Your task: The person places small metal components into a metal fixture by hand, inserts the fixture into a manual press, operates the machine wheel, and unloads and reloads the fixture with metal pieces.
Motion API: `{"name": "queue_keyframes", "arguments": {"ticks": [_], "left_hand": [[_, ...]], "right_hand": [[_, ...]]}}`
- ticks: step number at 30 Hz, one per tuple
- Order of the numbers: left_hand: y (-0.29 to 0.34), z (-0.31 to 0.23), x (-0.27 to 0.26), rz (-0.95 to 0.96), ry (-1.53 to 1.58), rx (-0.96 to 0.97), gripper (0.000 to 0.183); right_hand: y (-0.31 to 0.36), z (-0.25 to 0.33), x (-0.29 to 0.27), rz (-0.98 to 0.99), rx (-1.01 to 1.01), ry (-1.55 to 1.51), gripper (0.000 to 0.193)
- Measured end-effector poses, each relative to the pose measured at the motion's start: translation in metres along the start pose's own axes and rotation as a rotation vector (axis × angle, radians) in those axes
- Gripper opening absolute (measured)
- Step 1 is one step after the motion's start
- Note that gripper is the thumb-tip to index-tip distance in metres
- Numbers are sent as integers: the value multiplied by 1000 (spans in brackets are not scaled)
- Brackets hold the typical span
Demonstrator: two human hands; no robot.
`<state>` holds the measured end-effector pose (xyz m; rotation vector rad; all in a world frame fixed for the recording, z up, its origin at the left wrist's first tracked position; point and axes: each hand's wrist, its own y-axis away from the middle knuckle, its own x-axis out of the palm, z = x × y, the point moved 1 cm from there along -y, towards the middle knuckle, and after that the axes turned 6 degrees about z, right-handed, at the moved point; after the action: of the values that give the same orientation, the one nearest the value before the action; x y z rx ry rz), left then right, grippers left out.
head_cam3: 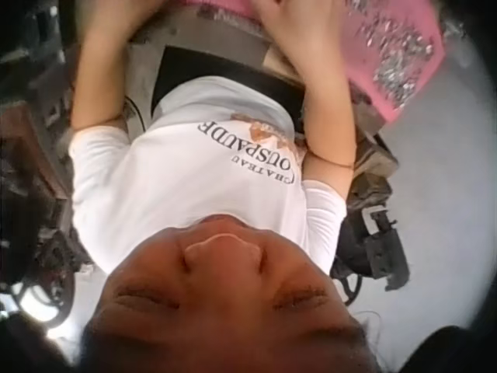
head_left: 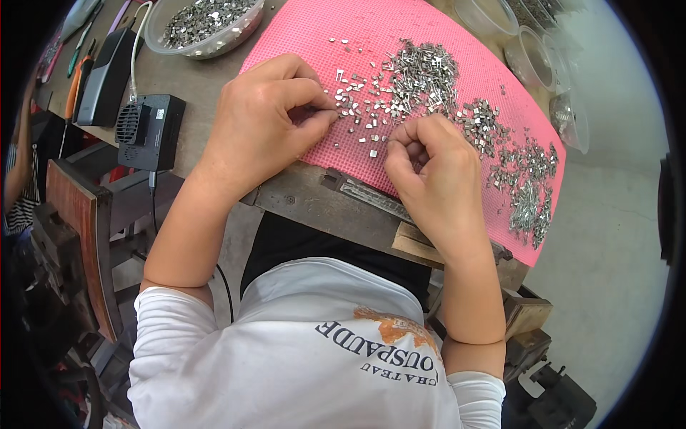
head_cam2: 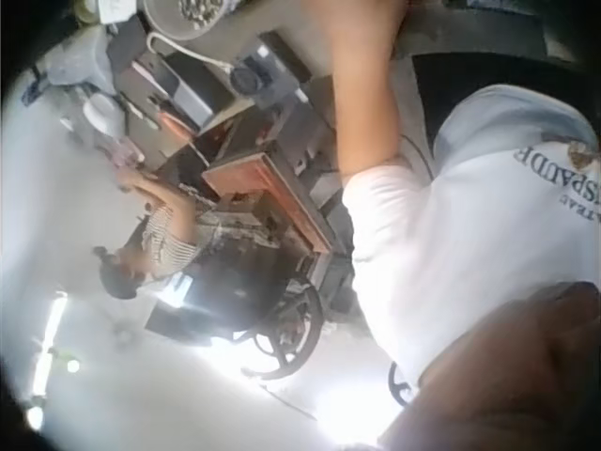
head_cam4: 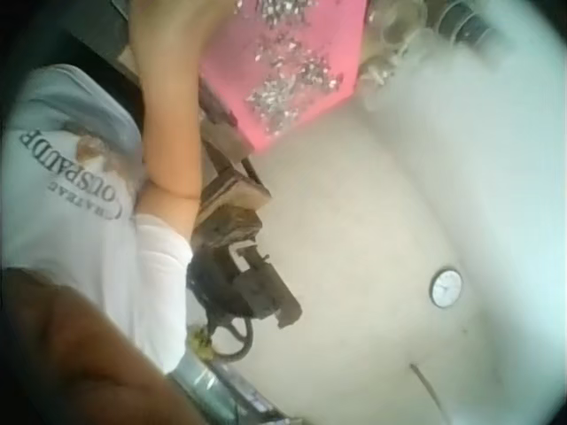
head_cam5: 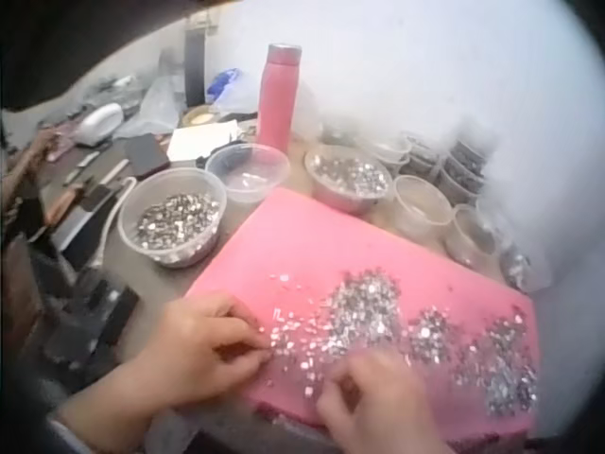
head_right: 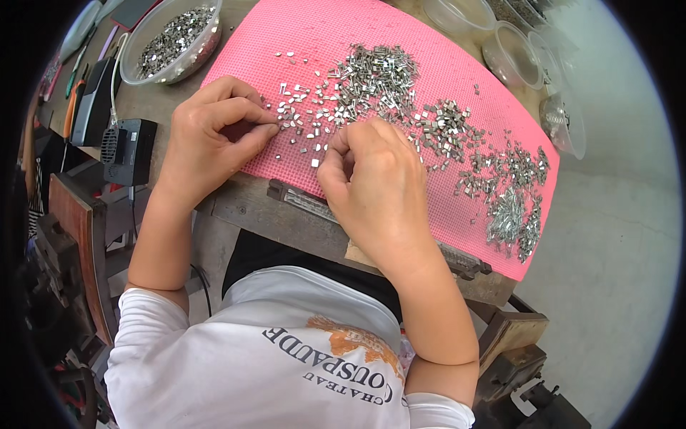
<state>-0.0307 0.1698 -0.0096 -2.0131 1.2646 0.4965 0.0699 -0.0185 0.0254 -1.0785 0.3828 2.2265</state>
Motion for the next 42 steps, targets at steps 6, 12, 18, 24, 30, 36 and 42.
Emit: {"name": "queue_keyframes", "arguments": {"ticks": [6, 12, 18, 24, 30, 36, 42], "left_hand": [[-1, -2, 0, 11, -21, 5, 10], [5, -10, -4, 38, -248, 91, 14], [2, -14, -6, 78, -330, 109, 10], [2, -8, 5, 28, -302, 162, 10], [5, -12, 10, 0, -206, 218, 10], [16, -47, 19, 97, 17, 142, 11], [12, -94, 61, 247, 7, 371, 21]], "right_hand": [[3, -1, 12, -106, 15, 143, 11], [6, 5, 20, -186, -8, 256, 9], [8, 13, 24, -249, -98, 435, 8], [4, 6, 26, -183, -168, 363, 9], [15, -9, 13, -108, -161, 340, 13], [74, -45, -45, -238, -146, 99, 21], [137, -76, -58, -272, -31, 37, 22]]}}
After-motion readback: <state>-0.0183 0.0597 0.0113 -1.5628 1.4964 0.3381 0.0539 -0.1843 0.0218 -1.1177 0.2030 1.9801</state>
